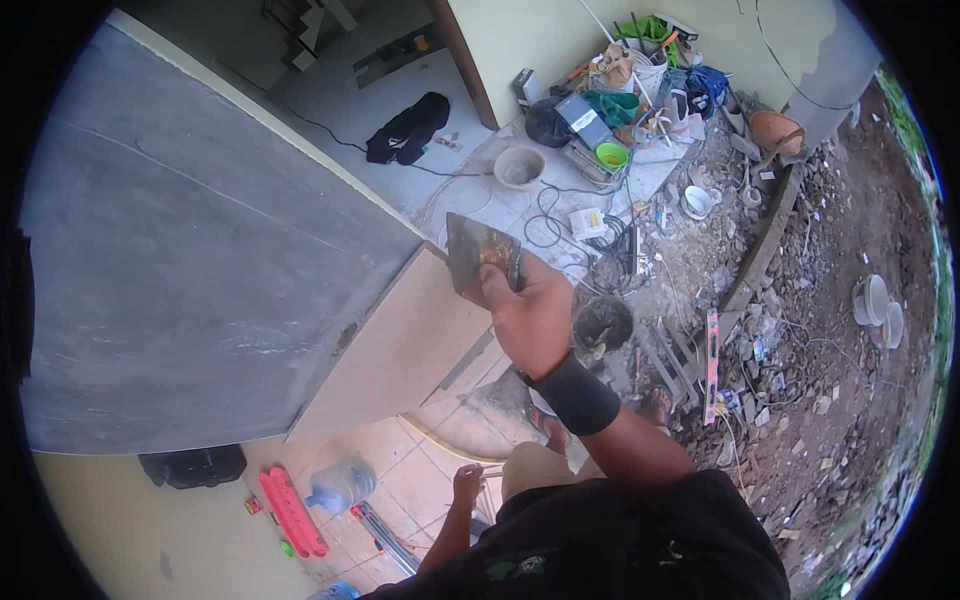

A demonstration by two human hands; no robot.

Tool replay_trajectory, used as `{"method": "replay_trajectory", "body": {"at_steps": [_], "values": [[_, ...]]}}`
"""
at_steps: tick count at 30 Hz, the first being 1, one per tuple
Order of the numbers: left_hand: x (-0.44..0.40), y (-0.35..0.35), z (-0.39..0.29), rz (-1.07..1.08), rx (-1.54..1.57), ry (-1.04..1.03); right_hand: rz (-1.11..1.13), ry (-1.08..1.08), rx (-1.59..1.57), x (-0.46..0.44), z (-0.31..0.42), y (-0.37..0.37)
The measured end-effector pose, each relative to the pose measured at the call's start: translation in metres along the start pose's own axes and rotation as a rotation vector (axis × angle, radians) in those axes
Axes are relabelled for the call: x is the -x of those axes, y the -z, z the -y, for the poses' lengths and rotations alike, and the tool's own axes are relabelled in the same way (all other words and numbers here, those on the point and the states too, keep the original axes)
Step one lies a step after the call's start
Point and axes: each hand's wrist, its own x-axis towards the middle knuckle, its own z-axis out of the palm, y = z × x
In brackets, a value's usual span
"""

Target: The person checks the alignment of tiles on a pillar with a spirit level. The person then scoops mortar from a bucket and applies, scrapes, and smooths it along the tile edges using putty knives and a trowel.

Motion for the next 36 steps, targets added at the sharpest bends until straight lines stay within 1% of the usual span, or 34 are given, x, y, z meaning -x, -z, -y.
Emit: {"method": "replay_trajectory", "body": {"at_steps": [1,2,5,6,7,9,10,13,17,19,21,23,25,27,29,30,31,33,34,35,36], "values": [[-0.007,0.0,-0.002,0.017,0.021,0.035,-0.023,0.137,0.137,-0.008,-0.001,0.004],[-0.013,0.0,-0.003,0.043,0.019,0.02,-0.017,0.233,0.23,-0.015,0.001,0.007],[-0.019,0.003,-0.006,0.054,0.042,0.08,-0.038,0.333,0.36,-0.019,0.004,0.001],[-0.023,0.008,-0.005,0.073,0.025,0.047,-0.065,0.348,0.439,-0.017,0.006,-0.003],[-0.028,0.011,-0.005,0.084,0.025,0.047,-0.068,0.351,0.449,-0.014,0.008,-0.007],[-0.035,0.015,-0.004,0.093,0.074,0.068,-0.122,0.467,0.612,-0.007,0.014,-0.017],[-0.037,0.017,-0.004,0.099,0.068,0.064,-0.117,0.589,0.639,-0.008,0.013,-0.022],[-0.037,0.019,-0.005,0.094,0.029,0.063,-0.119,0.597,0.742,-0.005,0.01,-0.032],[-0.042,0.016,0.002,0.126,0.064,0.122,-0.138,0.614,0.738,0.006,0.006,-0.045],[-0.04,0.017,0.0,0.126,0.1,0.122,-0.146,0.655,0.764,0.01,0.005,-0.049],[-0.04,0.018,0.0,0.125,0.14,0.119,-0.146,0.638,0.759,0.015,0.007,-0.049],[-0.043,0.022,-0.002,0.137,0.11,0.081,-0.109,0.545,0.75,0.017,0.011,-0.046],[-0.048,0.027,0.001,0.143,0.104,0.084,-0.1,0.552,0.777,0.021,0.015,-0.044],[-0.056,0.031,0.004,0.175,0.017,0.1,-0.093,0.557,0.806,0.024,0.023,-0.039],[-0.068,0.034,0.01,0.193,0.009,0.103,-0.012,0.507,0.853,0.028,0.031,-0.033],[-0.069,0.033,0.007,0.201,0.002,0.096,-0.01,0.564,0.859,0.027,0.031,-0.028],[-0.07,0.034,0.005,0.208,-0.009,0.09,-0.019,0.565,0.856,0.026,0.034,-0.021],[-0.076,0.034,0.001,0.21,0.001,0.096,0.015,0.521,0.902,0.025,0.043,-0.009],[-0.082,0.033,-0.001,0.216,0.033,0.112,-0.045,0.529,0.873,0.02,0.048,-0.01],[-0.081,0.034,-0.005,0.222,0.066,0.134,-0.05,0.527,0.871,0.013,0.048,-0.009],[-0.078,0.033,-0.008,0.217,0.054,0.097,-0.028,0.425,0.88,0.005,0.048,-0.009]]}}
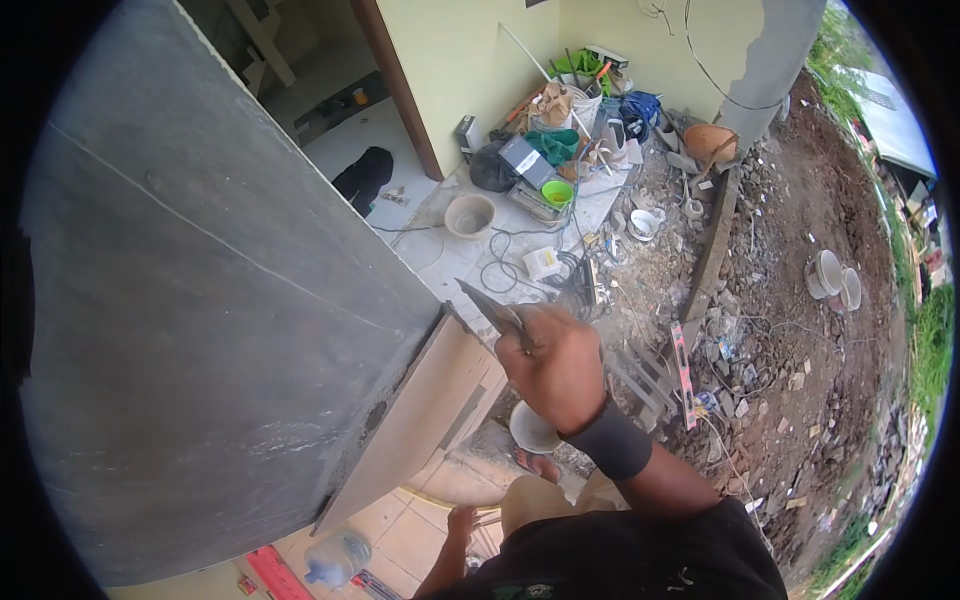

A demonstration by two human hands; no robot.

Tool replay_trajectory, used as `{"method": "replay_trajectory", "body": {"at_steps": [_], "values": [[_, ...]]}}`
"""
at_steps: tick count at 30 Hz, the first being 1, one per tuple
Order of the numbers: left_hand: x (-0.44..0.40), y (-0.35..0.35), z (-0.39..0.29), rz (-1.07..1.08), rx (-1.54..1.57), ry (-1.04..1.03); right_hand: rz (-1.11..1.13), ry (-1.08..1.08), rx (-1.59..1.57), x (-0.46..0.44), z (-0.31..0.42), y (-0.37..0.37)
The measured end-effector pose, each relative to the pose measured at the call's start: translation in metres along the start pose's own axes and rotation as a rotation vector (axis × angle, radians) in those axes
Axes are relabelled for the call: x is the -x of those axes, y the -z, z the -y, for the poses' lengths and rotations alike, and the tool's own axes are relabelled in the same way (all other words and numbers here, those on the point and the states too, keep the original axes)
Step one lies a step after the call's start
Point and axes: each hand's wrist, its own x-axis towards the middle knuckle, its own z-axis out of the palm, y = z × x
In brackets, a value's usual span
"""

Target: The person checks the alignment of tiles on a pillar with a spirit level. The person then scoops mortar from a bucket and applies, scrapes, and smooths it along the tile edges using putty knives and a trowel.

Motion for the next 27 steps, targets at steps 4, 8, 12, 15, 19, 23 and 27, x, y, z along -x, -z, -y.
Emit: {"method": "replay_trajectory", "body": {"at_steps": [4,8,12,15,19,23,27], "values": [[0.004,-0.006,-0.016,0.004,0.104,-0.012,0.085,0.022,-0.024,-0.009,0.004,-0.008],[0.004,-0.005,-0.014,0.001,0.002,-0.001,0.101,0.115,-0.03,0.003,0.001,-0.008],[0.001,0.001,-0.004,-0.003,0.02,0.037,0.157,0.115,0.066,0.004,-0.015,0.011],[0.004,0.01,-0.001,-0.021,-0.008,0.045,0.062,0.042,0.053,-0.004,-0.018,0.003],[0.017,0.026,-0.008,-0.051,-0.008,0.063,0.158,0.271,-0.006,0.006,-0.018,-0.015],[0.049,0.033,-0.021,-0.133,0.009,0.047,0.131,0.22,-0.003,0.02,-0.054,-0.016],[0.084,0.035,-0.016,-0.206,-0.016,0.022,0.097,0.256,-0.227,-0.007,-0.068,-0.018]]}}
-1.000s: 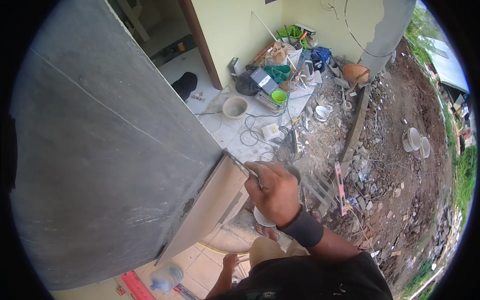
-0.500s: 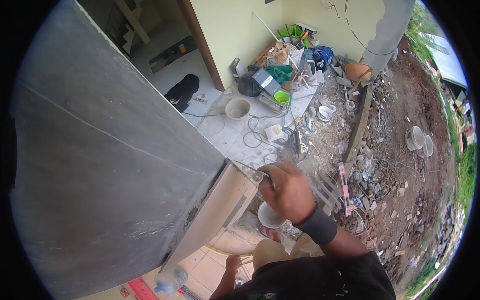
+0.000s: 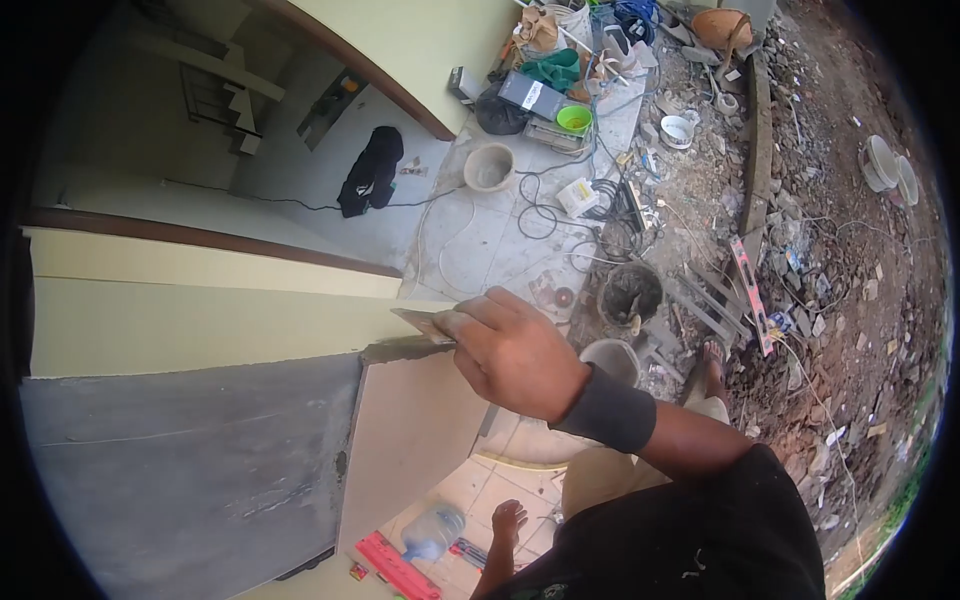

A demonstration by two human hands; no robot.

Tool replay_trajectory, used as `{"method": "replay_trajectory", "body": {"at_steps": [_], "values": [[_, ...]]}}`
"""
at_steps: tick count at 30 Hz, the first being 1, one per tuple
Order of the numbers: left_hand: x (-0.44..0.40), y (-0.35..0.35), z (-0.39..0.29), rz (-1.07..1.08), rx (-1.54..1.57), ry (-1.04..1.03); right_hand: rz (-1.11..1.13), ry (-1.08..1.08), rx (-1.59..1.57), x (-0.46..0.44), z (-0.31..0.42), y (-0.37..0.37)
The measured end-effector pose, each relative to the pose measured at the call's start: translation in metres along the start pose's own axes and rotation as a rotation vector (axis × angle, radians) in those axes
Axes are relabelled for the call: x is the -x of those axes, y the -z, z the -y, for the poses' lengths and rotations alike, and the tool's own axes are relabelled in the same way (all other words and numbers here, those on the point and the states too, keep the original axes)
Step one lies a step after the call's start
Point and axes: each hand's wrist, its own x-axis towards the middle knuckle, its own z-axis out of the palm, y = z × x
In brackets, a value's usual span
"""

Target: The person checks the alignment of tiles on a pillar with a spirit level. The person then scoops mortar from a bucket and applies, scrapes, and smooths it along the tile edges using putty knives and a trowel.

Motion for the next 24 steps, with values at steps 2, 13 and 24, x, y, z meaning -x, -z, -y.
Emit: {"method": "replay_trajectory", "body": {"at_steps": [2,13,24], "values": [[0.018,0.0,0.005,-0.056,-0.027,0.026,-0.016,-0.083,-0.162,-0.015,-0.017,0.001],[0.069,-0.005,0.056,-0.124,-0.135,0.12,0.545,-0.298,-0.292,-0.037,-0.076,-0.05],[0.057,-0.028,0.017,-0.098,-0.172,0.047,0.388,-0.032,-0.514,-0.122,0.016,0.016]]}}
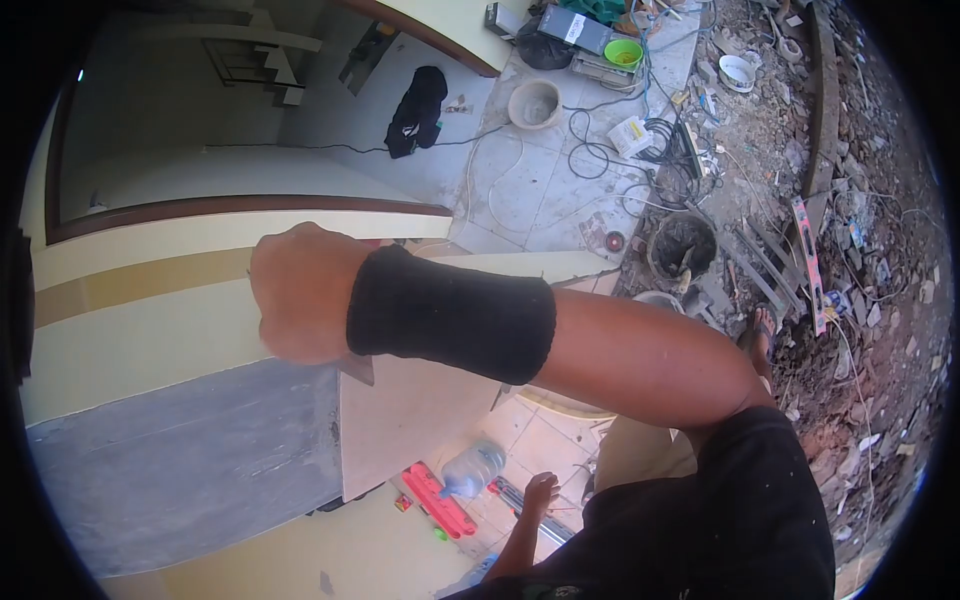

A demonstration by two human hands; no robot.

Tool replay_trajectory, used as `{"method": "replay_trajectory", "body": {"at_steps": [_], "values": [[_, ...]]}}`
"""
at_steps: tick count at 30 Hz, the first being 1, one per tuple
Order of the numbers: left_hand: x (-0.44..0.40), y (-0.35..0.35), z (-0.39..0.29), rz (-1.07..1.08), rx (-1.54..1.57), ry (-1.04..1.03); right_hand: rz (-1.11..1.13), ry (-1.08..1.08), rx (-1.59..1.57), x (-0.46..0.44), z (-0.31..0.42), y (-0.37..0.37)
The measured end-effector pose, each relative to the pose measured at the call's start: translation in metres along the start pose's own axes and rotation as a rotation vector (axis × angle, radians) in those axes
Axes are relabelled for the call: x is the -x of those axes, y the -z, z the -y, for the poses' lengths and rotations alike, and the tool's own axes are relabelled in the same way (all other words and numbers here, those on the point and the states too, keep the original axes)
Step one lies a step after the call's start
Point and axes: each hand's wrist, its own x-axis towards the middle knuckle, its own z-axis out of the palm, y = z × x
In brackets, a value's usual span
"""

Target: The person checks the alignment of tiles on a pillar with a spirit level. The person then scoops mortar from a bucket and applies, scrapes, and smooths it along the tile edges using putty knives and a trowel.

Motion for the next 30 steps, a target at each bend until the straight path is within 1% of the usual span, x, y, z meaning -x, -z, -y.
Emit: {"method": "replay_trajectory", "body": {"at_steps": [1,3,4,7,9,11,12,14,16,17,19,20,22,24,26,28,29,30], "values": [[-0.001,0.001,-0.004,0.011,-0.004,-0.009,-0.043,0.024,0.015,-0.001,-0.002,0.005],[-0.002,0.001,-0.011,0.003,0.004,-0.02,-0.089,-0.027,0.125,0.004,-0.044,0.012],[-0.001,0.001,-0.012,-0.005,0.014,-0.032,0.032,-0.303,-0.035,0.017,-0.045,0.032],[0.006,0.004,-0.013,0.012,0.026,-0.022,0.003,-0.535,0.031,0.064,-0.119,0.015],[0.012,-0.001,-0.012,0.013,0.024,-0.01,0.048,-0.593,0.233,0.092,-0.171,-0.012],[0.011,-0.004,-0.006,0.019,0.002,0.005,0.081,-0.634,0.223,0.101,-0.189,-0.031],[0.012,-0.007,-0.006,0.021,-0.02,0.011,0.109,-0.666,0.213,0.102,-0.188,-0.036],[0.015,-0.012,-0.008,0.019,-0.002,0.012,0.1,-0.632,0.219,0.1,-0.185,-0.046],[0.016,-0.018,-0.01,0.019,0.024,0.01,0.125,-0.549,0.161,0.082,-0.152,-0.038],[0.015,-0.02,-0.01,0.013,0.01,0.003,0.134,-0.547,0.17,0.073,-0.136,-0.033],[0.011,-0.027,-0.009,0.019,-0.003,-0.016,-0.031,-0.313,0.051,0.059,-0.102,-0.021],[0.01,-0.029,-0.009,0.044,-0.009,-0.036,-0.007,-0.309,0.065,0.056,-0.088,-0.009],[0.01,-0.035,-0.014,0.084,0.064,-0.049,0.037,-0.506,-0.035,0.053,-0.071,0.017],[0.005,-0.042,-0.02,0.079,0.074,-0.048,-0.084,-0.589,0.0,0.072,-0.097,0.022],[0.004,-0.053,-0.03,0.067,0.055,-0.073,-0.175,-0.639,-0.025,0.114,-0.132,0.031],[-0.019,-0.064,-0.022,0.123,0.056,-0.119,-0.342,-0.72,0.072,0.173,-0.172,0.038],[-0.018,-0.074,-0.028,0.117,0.0,-0.164,-0.342,-0.764,0.092,0.208,-0.184,0.043],[-0.026,-0.085,-0.028,0.138,-0.072,-0.254,-0.436,-0.854,0.053,0.243,-0.194,0.049]]}}
